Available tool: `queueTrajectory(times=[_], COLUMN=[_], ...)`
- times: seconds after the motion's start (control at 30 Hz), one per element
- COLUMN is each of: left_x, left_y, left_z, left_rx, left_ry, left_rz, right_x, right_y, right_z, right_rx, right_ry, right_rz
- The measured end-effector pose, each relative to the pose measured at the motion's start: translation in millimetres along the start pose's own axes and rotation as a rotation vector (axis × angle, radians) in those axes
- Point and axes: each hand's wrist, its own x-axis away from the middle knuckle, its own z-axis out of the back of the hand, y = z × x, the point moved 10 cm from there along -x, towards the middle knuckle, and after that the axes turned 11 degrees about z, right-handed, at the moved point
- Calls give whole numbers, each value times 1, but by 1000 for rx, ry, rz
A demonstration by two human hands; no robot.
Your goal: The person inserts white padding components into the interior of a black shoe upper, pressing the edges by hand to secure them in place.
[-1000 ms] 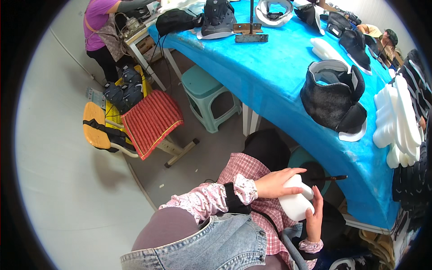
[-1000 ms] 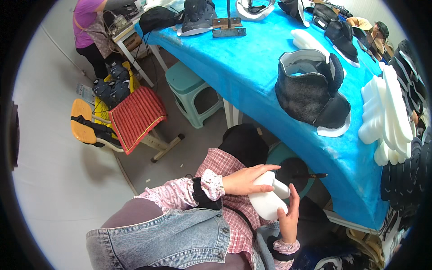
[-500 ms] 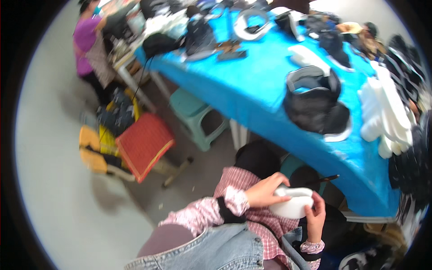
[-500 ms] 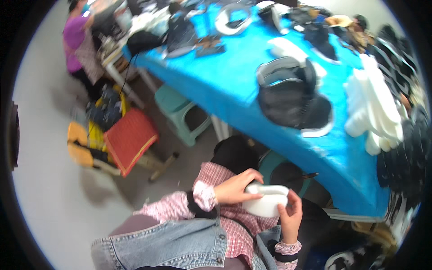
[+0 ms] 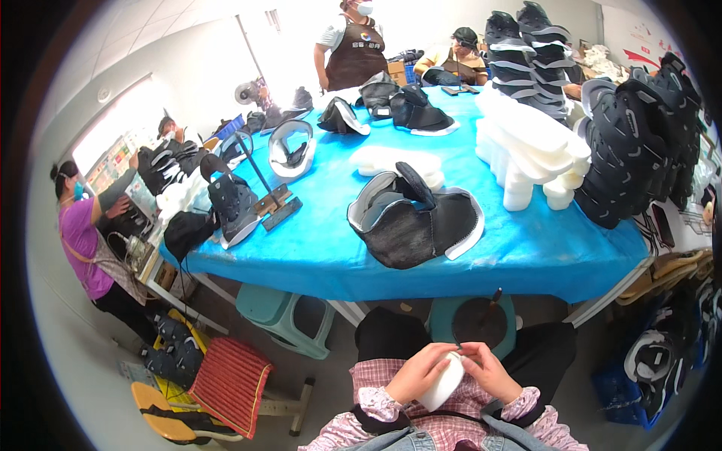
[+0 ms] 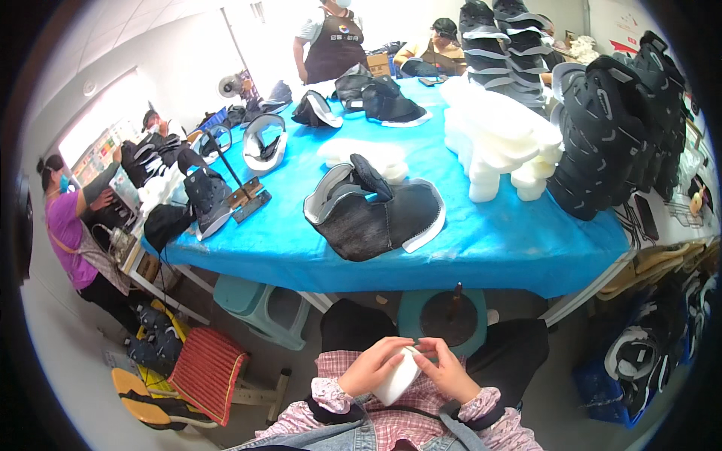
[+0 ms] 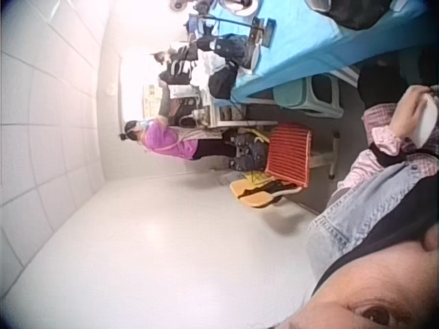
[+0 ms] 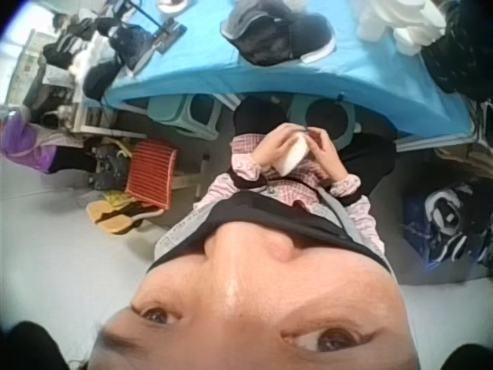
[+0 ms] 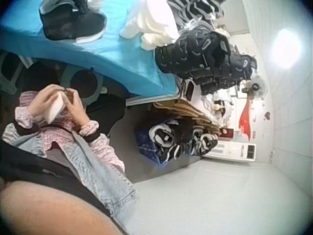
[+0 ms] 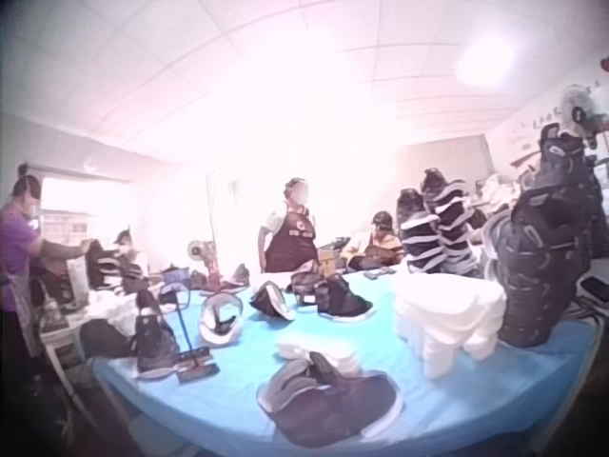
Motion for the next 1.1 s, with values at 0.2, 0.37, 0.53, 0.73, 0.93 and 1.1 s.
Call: queueTrajectory(times=[0.2,0.37,0.53,0.73,0.93,1.1], left_x=[2,2,1,4,4,4], left_y=[2,3,-2,6,-14,6], left_z=[8,9,10,15,21,20], left_rx=[14,-44,-1,57,111,-117], left_ry=[59,72,102,168,263,271], left_rz=[-46,-56,-36,-99,-111,-80], right_x=[7,6,5,4,5,0], right_y=[1,-7,-10,-9,-7,-5], right_z=[-22,-27,-27,-25,-35,-19], right_rx=[49,13,15,108,201,196], right_ry=[-195,-232,-227,-251,-267,-107], right_rz=[-130,-111,-90,-109,-83,-7])
